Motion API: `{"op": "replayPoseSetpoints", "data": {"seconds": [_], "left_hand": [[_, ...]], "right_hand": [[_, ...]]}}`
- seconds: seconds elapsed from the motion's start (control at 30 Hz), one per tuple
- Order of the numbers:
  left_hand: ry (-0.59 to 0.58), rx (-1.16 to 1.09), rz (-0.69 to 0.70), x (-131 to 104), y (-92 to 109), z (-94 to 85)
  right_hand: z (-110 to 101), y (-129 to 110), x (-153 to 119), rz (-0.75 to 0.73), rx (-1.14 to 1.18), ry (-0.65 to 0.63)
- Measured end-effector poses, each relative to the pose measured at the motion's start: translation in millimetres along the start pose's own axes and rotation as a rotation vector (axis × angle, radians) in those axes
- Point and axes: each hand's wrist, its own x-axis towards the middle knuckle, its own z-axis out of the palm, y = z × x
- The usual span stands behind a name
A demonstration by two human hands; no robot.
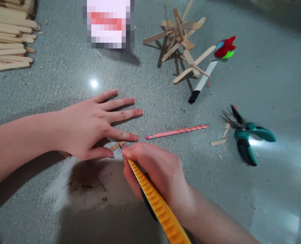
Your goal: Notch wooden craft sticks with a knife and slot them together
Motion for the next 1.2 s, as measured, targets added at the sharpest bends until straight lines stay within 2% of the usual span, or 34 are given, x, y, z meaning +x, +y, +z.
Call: {"op": "replayPoseSetpoints", "data": {"seconds": [0.3, 0.43, 0.63, 0.87, 1.2], "left_hand": [[0.034, -0.033, -0.010, 0, 0, 0.7], [0.002, -0.023, -0.012, 0, 0, 0.0], [0.033, -0.033, -0.006, 0, 0, 0.6], [0.060, -0.027, 0.003, -1, 0, 1.8], [-0.013, -0.007, -0.020, 1, 1, 0.2]], "right_hand": [[0, 1, -2, -0.002, 0.031, 0.001], [1, 4, -4, -0.002, 0.056, 0.009], [7, 16, -17, 0.091, 0.137, 0.124], [9, 14, -14, 0.052, 0.057, 0.121], [8, 14, -12, 0.013, 0.046, 0.111]]}}
